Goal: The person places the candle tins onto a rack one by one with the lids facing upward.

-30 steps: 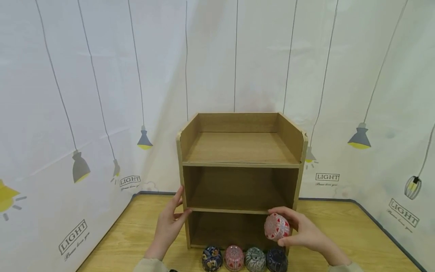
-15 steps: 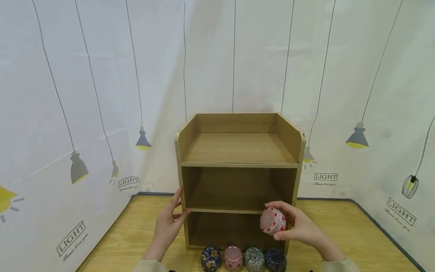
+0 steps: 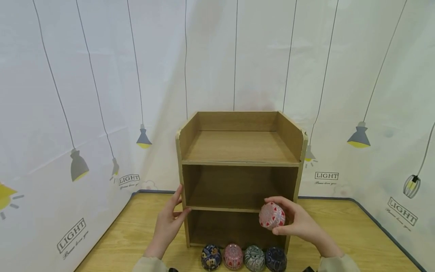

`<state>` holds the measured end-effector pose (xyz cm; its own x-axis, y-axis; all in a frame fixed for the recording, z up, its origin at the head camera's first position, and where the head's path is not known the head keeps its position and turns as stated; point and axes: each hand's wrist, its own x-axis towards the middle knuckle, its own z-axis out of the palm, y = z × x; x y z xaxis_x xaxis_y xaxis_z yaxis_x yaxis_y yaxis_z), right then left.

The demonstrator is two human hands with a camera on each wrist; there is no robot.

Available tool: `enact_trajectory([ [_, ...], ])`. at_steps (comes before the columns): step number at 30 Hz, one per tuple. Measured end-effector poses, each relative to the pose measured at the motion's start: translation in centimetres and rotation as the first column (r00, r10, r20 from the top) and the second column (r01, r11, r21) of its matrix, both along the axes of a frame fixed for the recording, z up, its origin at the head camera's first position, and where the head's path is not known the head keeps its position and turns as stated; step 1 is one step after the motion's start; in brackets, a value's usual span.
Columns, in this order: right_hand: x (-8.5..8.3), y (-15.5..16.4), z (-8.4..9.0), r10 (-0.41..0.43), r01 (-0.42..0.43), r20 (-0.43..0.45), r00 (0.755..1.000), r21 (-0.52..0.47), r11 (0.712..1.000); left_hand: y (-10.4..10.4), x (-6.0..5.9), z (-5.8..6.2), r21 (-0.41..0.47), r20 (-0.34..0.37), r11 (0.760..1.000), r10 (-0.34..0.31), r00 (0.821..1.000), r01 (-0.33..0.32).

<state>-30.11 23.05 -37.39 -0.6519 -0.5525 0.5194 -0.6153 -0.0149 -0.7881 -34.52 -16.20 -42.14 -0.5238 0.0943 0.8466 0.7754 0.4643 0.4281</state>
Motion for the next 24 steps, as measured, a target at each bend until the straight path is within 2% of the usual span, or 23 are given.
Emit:
enact_trajectory([
  [4,0.03,-0.17,0.26,-0.006,0.006,0.001,1.000,-0.005,1.000,0.00,0.04,-0.02,0.000,0.010,1.000,0.005,1.000,-0.005],
  [15,-0.28,-0.52,0.68,-0.026,0.024,-0.063,0.998,-0.027,0.999,0.04,0.02,0.06,-0.001,0.014,1.000,0.008,1.000,-0.008],
  [24,-0.41,-0.71,0.94,-0.055,0.054,-0.033,0.998,-0.032,0.998,0.04,-0.01,0.00,0.002,0.013,1.000,0.003,1.000,-0.003],
])
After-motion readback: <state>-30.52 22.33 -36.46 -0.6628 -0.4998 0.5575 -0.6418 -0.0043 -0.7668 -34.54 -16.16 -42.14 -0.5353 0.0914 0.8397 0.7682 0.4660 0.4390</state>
